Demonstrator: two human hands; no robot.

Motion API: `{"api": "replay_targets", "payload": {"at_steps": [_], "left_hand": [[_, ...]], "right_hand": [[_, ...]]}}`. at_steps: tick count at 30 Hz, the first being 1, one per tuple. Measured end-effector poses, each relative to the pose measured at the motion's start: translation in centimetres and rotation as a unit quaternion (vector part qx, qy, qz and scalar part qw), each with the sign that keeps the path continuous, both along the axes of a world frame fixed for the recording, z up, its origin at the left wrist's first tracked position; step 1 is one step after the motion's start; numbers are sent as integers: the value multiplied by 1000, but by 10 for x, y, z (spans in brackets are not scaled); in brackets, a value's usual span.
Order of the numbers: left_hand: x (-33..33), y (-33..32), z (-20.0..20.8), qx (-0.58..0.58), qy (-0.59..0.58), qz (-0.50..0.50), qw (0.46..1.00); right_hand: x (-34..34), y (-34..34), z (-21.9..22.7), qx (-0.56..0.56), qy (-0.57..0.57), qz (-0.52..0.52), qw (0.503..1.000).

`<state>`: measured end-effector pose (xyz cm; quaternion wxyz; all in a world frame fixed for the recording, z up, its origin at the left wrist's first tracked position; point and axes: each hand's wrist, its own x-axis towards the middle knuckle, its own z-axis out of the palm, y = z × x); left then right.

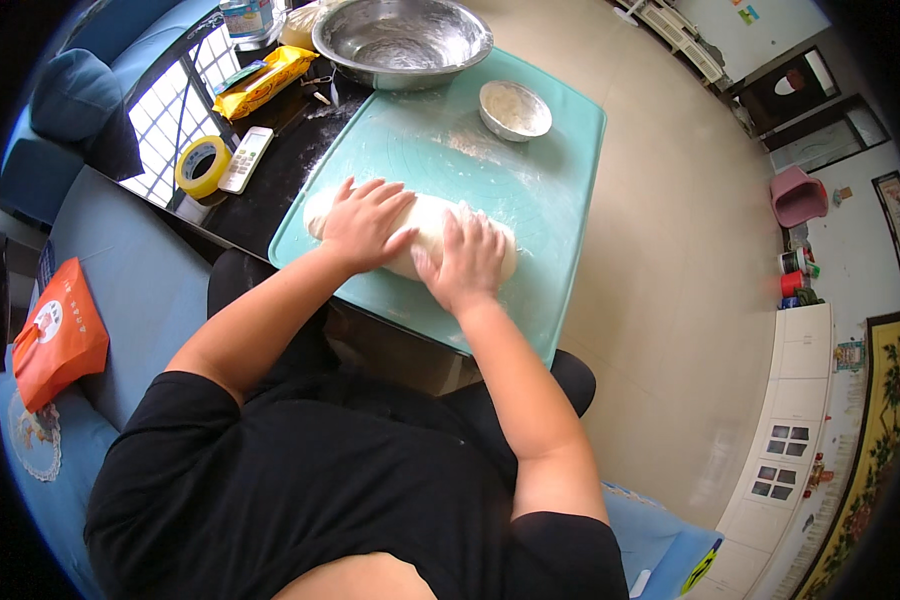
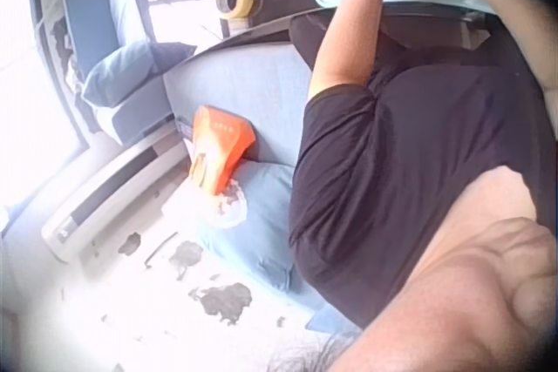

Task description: The person kneads a large ball of dough on a light blue cutting board. They repeatedly fold, press, and turn the dough by hand, occasionally adding flour from a small bowl to prevent sticking. The dough is worked into a smooth, elongated shape by the end of the clip.

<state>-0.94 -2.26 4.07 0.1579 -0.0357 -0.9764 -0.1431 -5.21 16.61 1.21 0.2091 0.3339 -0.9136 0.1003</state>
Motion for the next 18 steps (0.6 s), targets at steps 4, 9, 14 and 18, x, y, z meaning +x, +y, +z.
{"api": "replay_targets", "payload": {"at_steps": [4, 9, 14, 18], "left_hand": [[27, -15, -22, -66, 44, -31, 996], [35, -50, -41, -20, 71, 24, 997], [29, -56, -48, 81, 121, 30, 989], [23, -57, -49, 96, 116, 38, 988]], "right_hand": [[18, 40, -22, -36, -6, 64, 997], [-4, 61, -8, 5, -153, 0, 988], [-7, -10, 16, 21, -201, 25, 979], [-19, -65, 41, 76, -257, 61, 961]]}}
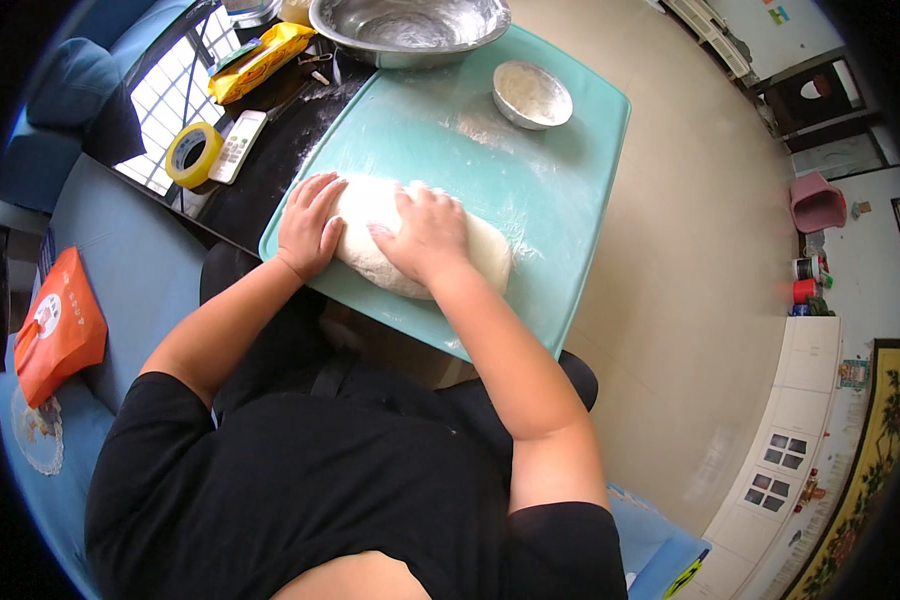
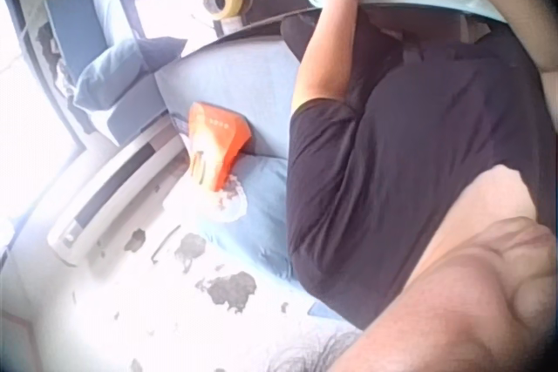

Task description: The person kneads a large ball of dough on a light blue cutting board. They repeatedly fold, press, and turn the dough by hand, occasionally adding flour from a small bowl to prevent sticking. The dough is worked into a smooth, elongated shape by the end of the clip.

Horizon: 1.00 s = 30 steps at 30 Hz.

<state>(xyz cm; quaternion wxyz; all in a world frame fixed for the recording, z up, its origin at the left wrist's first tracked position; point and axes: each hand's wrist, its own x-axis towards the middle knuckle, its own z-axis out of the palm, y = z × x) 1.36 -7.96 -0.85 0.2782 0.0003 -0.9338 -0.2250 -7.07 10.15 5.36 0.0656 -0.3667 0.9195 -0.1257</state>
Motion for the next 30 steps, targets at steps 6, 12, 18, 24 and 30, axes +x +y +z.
{"api": "replay_targets", "payload": {"at_steps": [6, 12, 18, 24, 30], "left_hand": [[0, -3, 4, -7, 4, -11, 1000], [-1, -3, 2, -8, -27, -1, 1000], [2, -2, 4, 7, -47, 11, 999], [0, -4, 3, 3, -46, 19, 999], [0, -3, 4, 5, -39, 16, 999]], "right_hand": [[-84, -23, -20, -241, -91, 46, 965], [-216, 16, -44, -70, 222, -166, 958], [-208, 60, -70, 84, 238, -30, 967], [-183, 67, -57, 32, 273, -19, 961], [-200, 41, -39, 12, 316, -65, 946]]}}
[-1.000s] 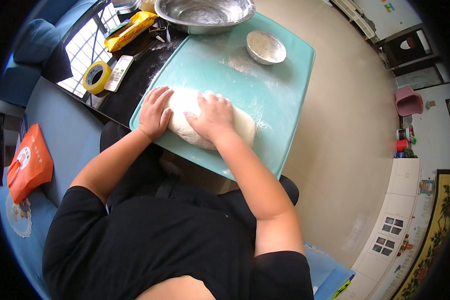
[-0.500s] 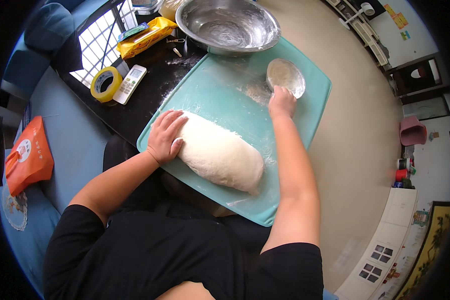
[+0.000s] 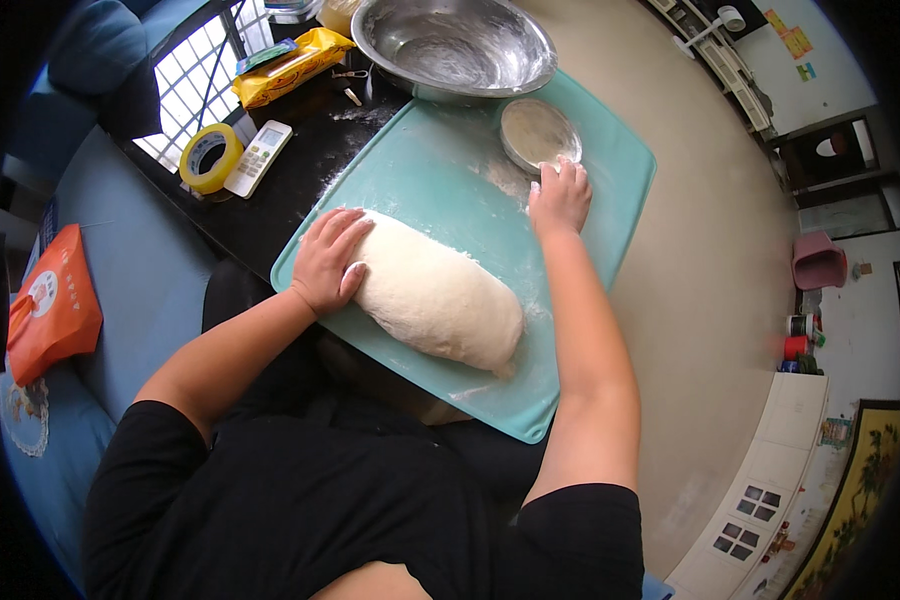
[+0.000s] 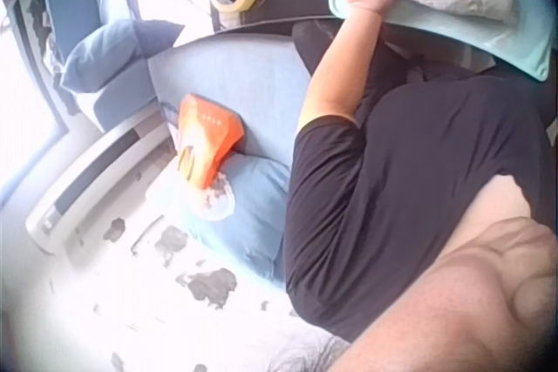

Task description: The person kneads a large ball of dough on a light blue cutting board. They repeatedly fold, press, and turn the dough by hand, occasionally adding flour from a small bowl to prevent sticking. The dough is worked into a smooth, elongated shape by the end of the clip.

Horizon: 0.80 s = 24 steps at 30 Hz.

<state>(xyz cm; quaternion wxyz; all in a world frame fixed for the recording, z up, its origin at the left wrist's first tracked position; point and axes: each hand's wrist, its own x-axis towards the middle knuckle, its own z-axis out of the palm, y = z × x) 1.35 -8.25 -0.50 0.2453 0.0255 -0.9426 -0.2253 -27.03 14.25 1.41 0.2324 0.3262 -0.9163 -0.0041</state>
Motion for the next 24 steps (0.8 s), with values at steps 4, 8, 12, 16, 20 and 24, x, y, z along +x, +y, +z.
{"api": "replay_targets", "payload": {"at_steps": [4, 8, 12, 16, 20, 24], "left_hand": [[-1, -1, 1, 6, 1, -5, 1000], [0, -1, -3, 8, 2, -4, 1000], [1, 2, 0, 3, -11, 3, 1000], [1, -1, -3, 4, -5, 1, 1000], [0, 1, 1, 12, -6, -6, 1000], [1, 0, 1, 16, -8, -1, 1000]], "right_hand": [[-16, -19, 18, 111, -97, -19, 989], [-21, -17, 27, 100, -187, 103, 972], [-48, -8, 35, -118, -417, 98, 896], [-56, -28, 35, 30, -379, -44, 924], [-61, -35, 15, 136, -408, -78, 899], [-39, -47, 36, -111, -667, -70, 733]]}}
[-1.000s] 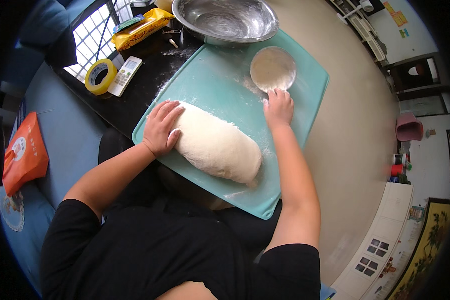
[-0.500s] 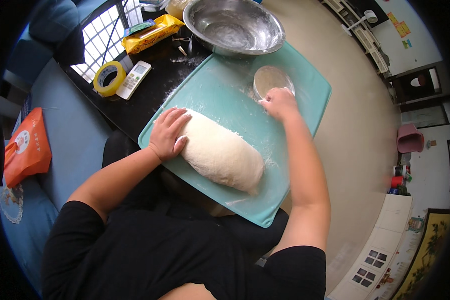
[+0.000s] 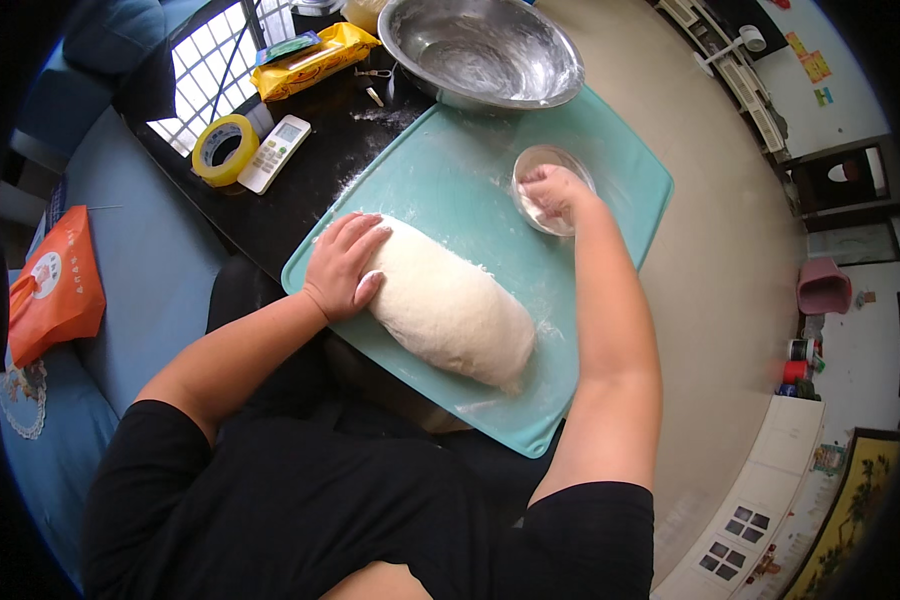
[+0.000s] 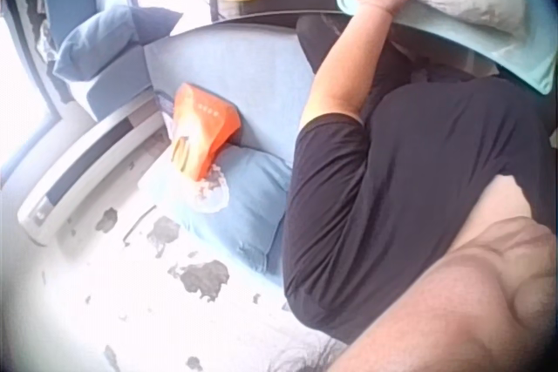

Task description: The person kneads a large ball of dough on a light blue cutting board. They repeatedly fold, press, and turn the dough by hand, occasionally adding flour from a small bowl to prevent sticking. The dough is worked into a smooth, elongated shape by the end of the clip.

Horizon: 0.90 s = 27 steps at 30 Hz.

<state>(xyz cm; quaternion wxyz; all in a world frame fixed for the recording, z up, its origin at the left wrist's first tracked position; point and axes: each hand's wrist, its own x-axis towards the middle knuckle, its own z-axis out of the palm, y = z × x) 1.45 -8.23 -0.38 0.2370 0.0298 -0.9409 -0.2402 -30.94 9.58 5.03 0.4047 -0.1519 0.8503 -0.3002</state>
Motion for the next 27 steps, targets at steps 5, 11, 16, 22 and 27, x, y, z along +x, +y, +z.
{"api": "replay_targets", "payload": {"at_steps": [5, 11, 16, 22, 27], "left_hand": [[0, 0, -2, 1, -7, 5, 1000], [-1, 1, -1, -14, 8, 6, 1000], [-1, 0, -1, -15, 2, 7, 1000], [-1, 0, -3, -12, 1, 7, 1000], [-2, 0, -4, -6, -5, 4, 1000]], "right_hand": [[28, -23, 35, -150, -62, 40, 986], [48, -27, 40, -117, 58, 132, 983], [76, -7, 15, -20, 362, 70, 929], [80, 19, -3, 154, 448, 124, 872], [46, 49, 7, 158, 550, 107, 813]]}}
